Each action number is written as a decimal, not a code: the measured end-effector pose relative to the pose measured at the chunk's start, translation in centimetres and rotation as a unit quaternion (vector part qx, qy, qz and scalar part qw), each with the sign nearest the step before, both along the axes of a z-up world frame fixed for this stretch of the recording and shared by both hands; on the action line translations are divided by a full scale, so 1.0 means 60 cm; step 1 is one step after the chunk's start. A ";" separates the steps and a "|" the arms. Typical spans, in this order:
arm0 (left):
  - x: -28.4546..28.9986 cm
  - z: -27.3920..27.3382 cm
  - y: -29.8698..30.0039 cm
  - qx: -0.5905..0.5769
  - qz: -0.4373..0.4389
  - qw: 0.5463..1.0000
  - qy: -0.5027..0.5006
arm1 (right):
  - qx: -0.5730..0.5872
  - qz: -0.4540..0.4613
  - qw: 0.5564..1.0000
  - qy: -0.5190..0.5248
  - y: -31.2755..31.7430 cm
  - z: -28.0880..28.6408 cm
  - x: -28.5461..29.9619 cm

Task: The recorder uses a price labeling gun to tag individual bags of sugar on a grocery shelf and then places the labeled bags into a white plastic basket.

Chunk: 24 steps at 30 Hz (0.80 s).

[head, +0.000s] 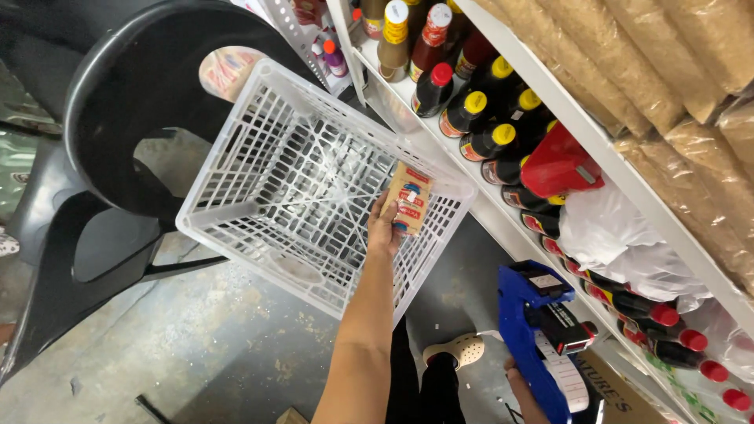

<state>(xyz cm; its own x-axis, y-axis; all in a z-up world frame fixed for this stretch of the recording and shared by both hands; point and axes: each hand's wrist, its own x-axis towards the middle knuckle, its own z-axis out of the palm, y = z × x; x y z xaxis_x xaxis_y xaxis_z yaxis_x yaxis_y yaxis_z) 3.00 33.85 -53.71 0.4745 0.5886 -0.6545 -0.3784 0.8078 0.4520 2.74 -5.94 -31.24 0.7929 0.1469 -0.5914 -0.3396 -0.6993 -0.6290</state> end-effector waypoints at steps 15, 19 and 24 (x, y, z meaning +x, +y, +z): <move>0.027 0.001 0.010 0.218 -0.206 0.844 0.445 | 0.068 -0.112 0.987 0.088 -0.015 -0.030 -0.024; 0.018 0.036 0.026 0.186 -0.210 0.794 0.540 | 0.067 -0.076 0.994 0.029 -0.021 -0.022 -0.035; 0.000 0.134 0.017 0.288 -0.138 0.756 0.572 | 0.083 -0.124 0.987 0.061 -0.089 -0.113 -0.067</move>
<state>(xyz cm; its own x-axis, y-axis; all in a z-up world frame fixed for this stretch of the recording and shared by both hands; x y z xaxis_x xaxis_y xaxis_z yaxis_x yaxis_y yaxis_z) 3.01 34.90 -45.68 -0.0510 0.9144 -0.4016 0.6722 0.3288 0.6634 -1.29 -11.26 -38.00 0.7410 0.0602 -0.6689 -0.5675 -0.4764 -0.6715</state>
